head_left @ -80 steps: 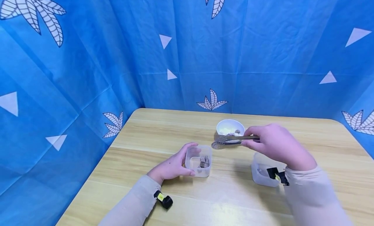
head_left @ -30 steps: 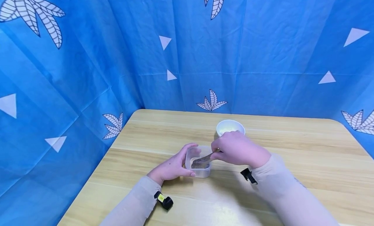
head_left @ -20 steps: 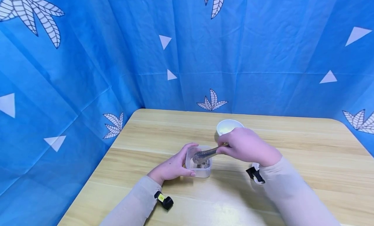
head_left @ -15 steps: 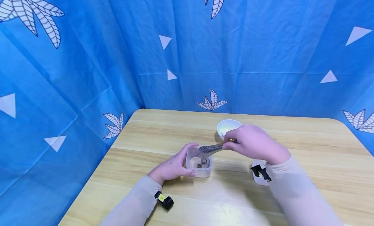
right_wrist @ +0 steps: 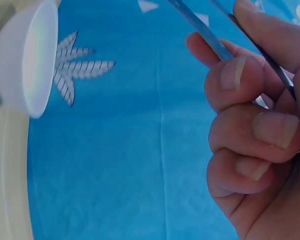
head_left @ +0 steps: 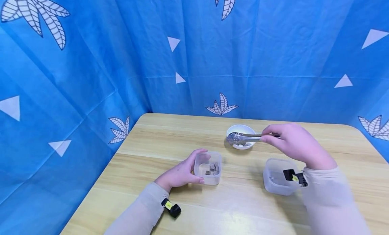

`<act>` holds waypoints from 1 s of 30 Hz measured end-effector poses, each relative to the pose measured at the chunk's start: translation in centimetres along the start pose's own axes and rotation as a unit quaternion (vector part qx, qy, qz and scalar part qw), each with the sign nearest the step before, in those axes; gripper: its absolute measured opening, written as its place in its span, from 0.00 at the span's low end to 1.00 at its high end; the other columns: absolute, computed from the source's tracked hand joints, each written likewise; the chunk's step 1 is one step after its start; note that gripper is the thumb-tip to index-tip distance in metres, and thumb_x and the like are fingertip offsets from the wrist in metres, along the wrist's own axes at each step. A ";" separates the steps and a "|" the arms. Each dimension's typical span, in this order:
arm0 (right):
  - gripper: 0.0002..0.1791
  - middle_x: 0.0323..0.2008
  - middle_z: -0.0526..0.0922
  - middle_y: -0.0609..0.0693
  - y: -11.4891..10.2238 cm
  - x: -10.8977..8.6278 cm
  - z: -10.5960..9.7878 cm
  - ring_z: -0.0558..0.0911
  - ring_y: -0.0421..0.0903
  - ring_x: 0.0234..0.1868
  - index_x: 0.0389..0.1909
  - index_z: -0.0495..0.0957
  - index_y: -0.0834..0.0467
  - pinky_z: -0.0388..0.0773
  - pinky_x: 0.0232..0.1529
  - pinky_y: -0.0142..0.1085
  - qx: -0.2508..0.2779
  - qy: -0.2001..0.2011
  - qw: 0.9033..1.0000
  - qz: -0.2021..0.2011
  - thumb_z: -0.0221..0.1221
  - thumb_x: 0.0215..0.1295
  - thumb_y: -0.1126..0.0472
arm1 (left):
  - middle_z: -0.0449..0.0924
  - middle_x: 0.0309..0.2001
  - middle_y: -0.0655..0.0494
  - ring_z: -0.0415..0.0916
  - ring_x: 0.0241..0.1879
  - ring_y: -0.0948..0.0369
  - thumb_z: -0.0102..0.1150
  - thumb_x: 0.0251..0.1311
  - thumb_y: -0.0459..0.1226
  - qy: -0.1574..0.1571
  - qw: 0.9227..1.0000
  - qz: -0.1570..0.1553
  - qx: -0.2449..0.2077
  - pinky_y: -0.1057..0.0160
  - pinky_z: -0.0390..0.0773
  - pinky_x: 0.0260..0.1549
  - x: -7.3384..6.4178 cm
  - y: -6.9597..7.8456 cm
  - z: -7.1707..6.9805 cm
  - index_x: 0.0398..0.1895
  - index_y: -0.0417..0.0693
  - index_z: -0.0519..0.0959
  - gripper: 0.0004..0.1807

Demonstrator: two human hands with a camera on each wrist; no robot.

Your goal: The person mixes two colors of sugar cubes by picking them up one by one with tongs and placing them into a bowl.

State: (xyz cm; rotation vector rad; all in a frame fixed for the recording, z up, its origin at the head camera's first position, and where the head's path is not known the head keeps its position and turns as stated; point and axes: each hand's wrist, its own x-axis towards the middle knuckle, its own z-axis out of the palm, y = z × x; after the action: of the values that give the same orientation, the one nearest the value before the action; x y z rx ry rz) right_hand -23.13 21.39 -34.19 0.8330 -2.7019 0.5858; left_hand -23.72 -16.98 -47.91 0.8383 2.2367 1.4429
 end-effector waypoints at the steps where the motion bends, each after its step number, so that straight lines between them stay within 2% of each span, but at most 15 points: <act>1: 0.05 0.33 0.83 0.36 0.4 -0.3 -0.1 0.77 0.38 0.30 0.40 0.86 0.46 0.76 0.35 0.41 -0.004 0.005 1.000 0.006 0.64 0.70 0.52 | 0.63 0.72 0.67 0.64 0.69 0.61 0.76 0.51 0.39 0.000 1.000 -0.001 -0.001 0.53 0.63 0.68 0.0 0.1 0.0 0.79 0.60 0.49 0.57; 8: 0.09 0.40 0.87 0.47 2.8 -1.4 -0.4 0.82 0.46 0.37 0.45 0.87 0.52 0.78 0.41 0.50 -0.015 0.017 0.999 0.045 0.62 0.71 0.54 | 0.63 0.72 0.67 0.60 0.71 0.61 0.77 0.50 0.39 0.001 1.000 0.000 0.014 0.50 0.58 0.70 0.1 0.2 0.1 0.79 0.61 0.49 0.57; 11: 0.11 0.42 0.88 0.50 3.5 -1.5 -0.4 0.84 0.49 0.39 0.46 0.87 0.54 0.78 0.43 0.53 -0.018 0.015 0.998 0.054 0.62 0.71 0.53 | 0.63 0.72 0.67 0.61 0.70 0.61 0.76 0.50 0.40 0.002 1.000 0.003 0.010 0.50 0.60 0.69 0.0 0.2 0.0 0.79 0.59 0.49 0.57; 16: 0.11 0.39 0.87 0.47 4.0 -1.4 -0.2 0.82 0.47 0.37 0.44 0.87 0.53 0.78 0.41 0.52 -0.033 0.010 0.998 0.062 0.62 0.71 0.51 | 0.62 0.72 0.66 0.63 0.69 0.59 0.76 0.50 0.40 0.002 1.000 0.004 0.003 0.52 0.64 0.68 0.0 0.0 0.0 0.80 0.59 0.48 0.58; 19: 0.14 0.36 0.87 0.44 4.0 -1.2 -0.2 0.82 0.46 0.36 0.45 0.87 0.53 0.78 0.40 0.51 -0.039 -0.009 0.996 0.078 0.60 0.72 0.48 | 0.62 0.72 0.66 0.63 0.69 0.59 0.76 0.50 0.41 0.005 1.000 0.002 0.004 0.53 0.64 0.68 0.0 0.0 0.0 0.80 0.60 0.47 0.58; 23: 0.20 0.30 0.83 0.43 3.8 -1.0 -0.2 0.79 0.45 0.31 0.46 0.84 0.54 0.76 0.36 0.47 -0.027 -0.058 0.992 0.109 0.56 0.74 0.43 | 0.62 0.73 0.65 0.63 0.69 0.59 0.76 0.50 0.40 0.007 1.000 -0.001 0.006 0.52 0.63 0.68 -0.1 0.1 0.0 0.80 0.59 0.48 0.58; 27: 0.18 0.28 0.79 0.44 3.6 -1.1 -0.2 0.75 0.45 0.28 0.45 0.80 0.56 0.73 0.31 0.42 0.004 -0.094 0.988 0.125 0.54 0.77 0.45 | 0.62 0.73 0.65 0.63 0.69 0.59 0.76 0.51 0.40 0.002 1.000 -0.005 0.001 0.52 0.63 0.68 -0.1 0.2 0.0 0.80 0.59 0.48 0.58; 30: 0.17 0.28 0.77 0.45 3.4 -1.1 -0.1 0.73 0.45 0.26 0.49 0.78 0.56 0.70 0.28 0.40 0.026 -0.094 0.988 0.117 0.51 0.79 0.47 | 0.62 0.72 0.65 0.64 0.69 0.60 0.76 0.51 0.39 0.001 1.000 -0.006 -0.003 0.52 0.63 0.68 0.0 0.2 0.0 0.80 0.59 0.48 0.57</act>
State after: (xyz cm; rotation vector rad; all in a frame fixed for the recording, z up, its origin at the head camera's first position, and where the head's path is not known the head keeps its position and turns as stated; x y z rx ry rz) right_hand -24.21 24.51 -35.48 0.6153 -2.9945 0.6596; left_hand -23.61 -16.91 -47.72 0.8222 2.2337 1.4440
